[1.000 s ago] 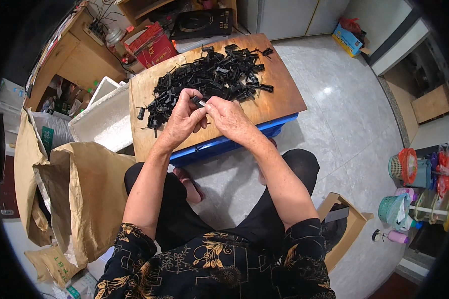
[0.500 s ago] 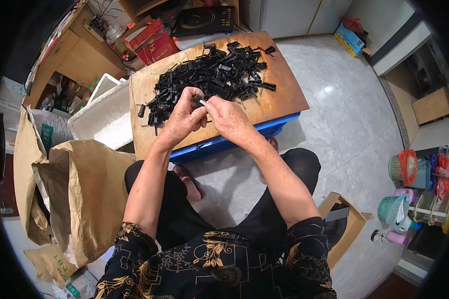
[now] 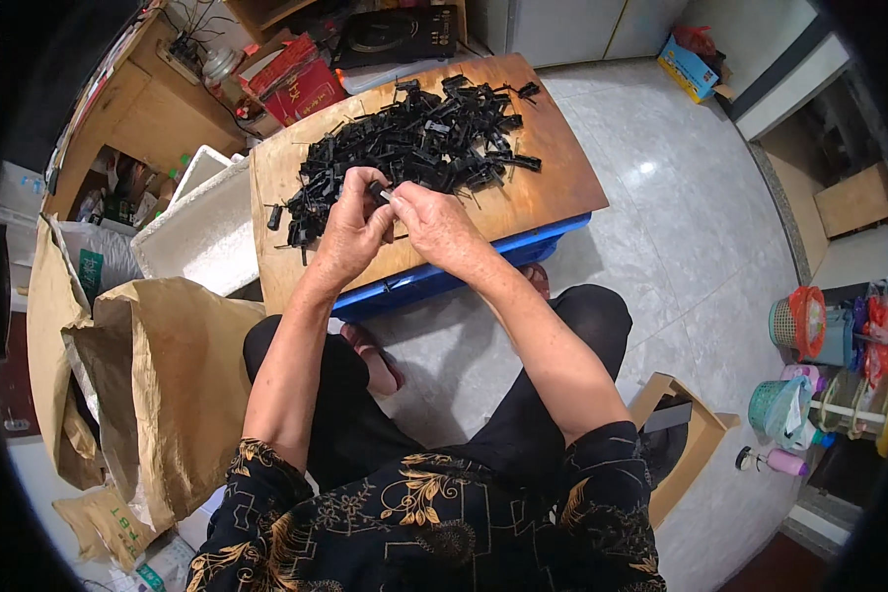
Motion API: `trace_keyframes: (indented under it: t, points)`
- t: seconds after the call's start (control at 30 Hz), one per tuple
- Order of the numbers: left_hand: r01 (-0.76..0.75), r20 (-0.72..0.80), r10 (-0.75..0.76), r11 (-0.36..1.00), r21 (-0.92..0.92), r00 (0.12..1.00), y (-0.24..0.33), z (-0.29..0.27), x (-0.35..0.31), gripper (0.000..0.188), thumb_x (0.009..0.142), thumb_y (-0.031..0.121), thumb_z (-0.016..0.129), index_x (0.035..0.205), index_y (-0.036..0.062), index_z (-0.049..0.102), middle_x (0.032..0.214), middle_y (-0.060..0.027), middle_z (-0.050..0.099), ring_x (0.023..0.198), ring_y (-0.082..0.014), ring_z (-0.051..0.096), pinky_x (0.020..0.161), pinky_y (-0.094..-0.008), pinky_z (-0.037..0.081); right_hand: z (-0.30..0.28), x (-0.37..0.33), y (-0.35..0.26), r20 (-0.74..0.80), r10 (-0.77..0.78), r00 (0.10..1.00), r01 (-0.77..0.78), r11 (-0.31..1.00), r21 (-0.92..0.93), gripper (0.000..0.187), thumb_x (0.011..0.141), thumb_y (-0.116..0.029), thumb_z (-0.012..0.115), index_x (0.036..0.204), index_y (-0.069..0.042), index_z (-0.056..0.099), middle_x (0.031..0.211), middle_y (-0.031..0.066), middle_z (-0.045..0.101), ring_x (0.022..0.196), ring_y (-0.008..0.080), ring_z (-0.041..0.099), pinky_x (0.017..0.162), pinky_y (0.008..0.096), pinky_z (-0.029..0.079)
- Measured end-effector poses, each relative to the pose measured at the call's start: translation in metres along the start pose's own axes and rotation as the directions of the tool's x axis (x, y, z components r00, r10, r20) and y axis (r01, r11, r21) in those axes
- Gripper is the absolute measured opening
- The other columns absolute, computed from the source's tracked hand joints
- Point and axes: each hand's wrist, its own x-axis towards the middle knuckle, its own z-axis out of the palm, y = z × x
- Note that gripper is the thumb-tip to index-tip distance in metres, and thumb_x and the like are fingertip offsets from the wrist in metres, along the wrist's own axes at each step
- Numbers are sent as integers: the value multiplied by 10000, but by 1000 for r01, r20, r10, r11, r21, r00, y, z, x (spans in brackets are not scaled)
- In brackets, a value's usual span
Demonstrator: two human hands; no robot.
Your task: Sorting small black plastic parts from a bag onto a wooden board and organizing them.
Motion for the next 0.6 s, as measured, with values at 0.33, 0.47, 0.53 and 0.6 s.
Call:
trace_keyframes:
  t: [0.33,0.47,0.53,0.6]
  points:
    - [-32,-136,-64,793,-608,989,13,-8,9,209,862,37,517,1033,91,408,788,-78,566,542,-100,500,442,-208,386,-7,3,-17,-60,15,998,7,933,359,302,921,-260,523,1105,-22,495,769,7,547,580,46,457,500,205,389]
    - [67,75,4,399,-914,997,15,-21,6,195,870,91,510,1046,111,428,842,-114,580,521,-140,484,413,-204,354,-10,-3,-20,123,259,958,-270,672,689,251,907,-225,547,1072,-39,513,796,52,602,455,-9,360,381,139,249]
    - [107,107,-21,357,-928,994,15,-18,4,239,872,97,506,1101,103,436,857,-107,577,550,-141,488,414,-199,350,-14,0,-20,93,217,972,-216,657,722,214,906,-206,549,1038,-40,525,794,52,606,451,-5,365,380,139,260]
    - [135,124,-53,365,-921,991,17,-15,4,275,875,103,509,1138,96,430,860,-101,578,556,-134,487,416,-194,349,-16,0,-22,33,175,984,-136,616,776,134,898,-163,557,963,-46,551,793,53,614,455,0,392,385,129,290]
